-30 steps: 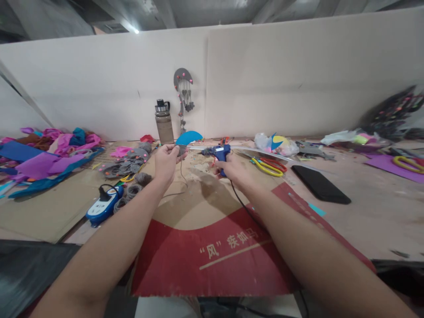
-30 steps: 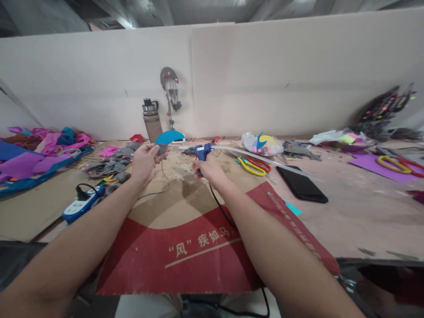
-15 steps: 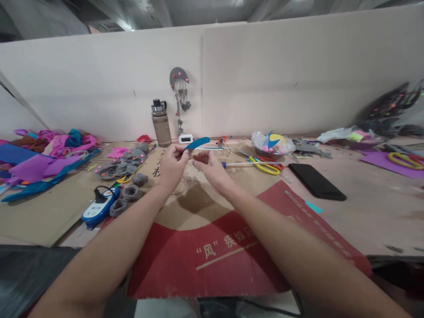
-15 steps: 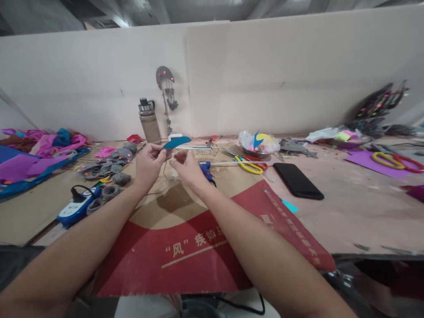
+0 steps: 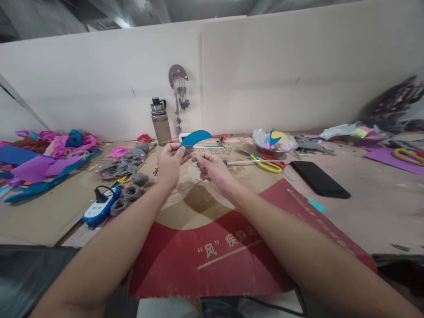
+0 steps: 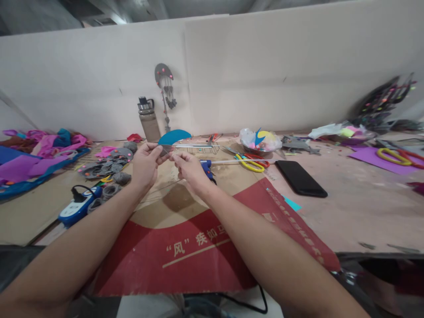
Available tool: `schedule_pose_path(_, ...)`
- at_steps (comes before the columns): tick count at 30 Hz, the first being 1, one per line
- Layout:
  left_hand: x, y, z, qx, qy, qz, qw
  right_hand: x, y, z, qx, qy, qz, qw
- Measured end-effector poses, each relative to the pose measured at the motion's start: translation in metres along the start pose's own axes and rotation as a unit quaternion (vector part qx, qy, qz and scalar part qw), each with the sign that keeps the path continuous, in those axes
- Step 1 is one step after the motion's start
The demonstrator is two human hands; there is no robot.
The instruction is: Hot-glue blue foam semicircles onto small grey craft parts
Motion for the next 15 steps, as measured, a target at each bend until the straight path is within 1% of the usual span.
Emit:
schedule_pose_path(4,0.003,-0.004,0.003,-0.003,0.036,0.024,0.999,-0.009,0.007,0.001,0.073,0.057,0.068,0.993)
schedule_pose_path(7,0.003,-0.008,0.005,-0.014,0.055,0.047,0.997,-0.012,0.012,0.001,0.11,0.072,0.095,0.987)
schedule_pose_path(11,-0.001,-0.01,0.006,-0.03,0.072,0.055,0.995,-0.012,0.019,0.0,0.143,0.084,0.098,0.981)
schedule_pose_path(15,-0.004,-0.01,0.006,-0.046,0.089,0.055,0.993,-0.013,0.024,-0.002,0.159,0.105,0.106,0.976)
Point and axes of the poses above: each hand's wrist, its own z-axis away from the middle knuckle, its own y-axis out of the back of the hand, x = y × z, the point moved 5 cm from there along -z, towards the middle knuckle, and after that the axes turned 7 degrees about -x, right-handed, at the moved point
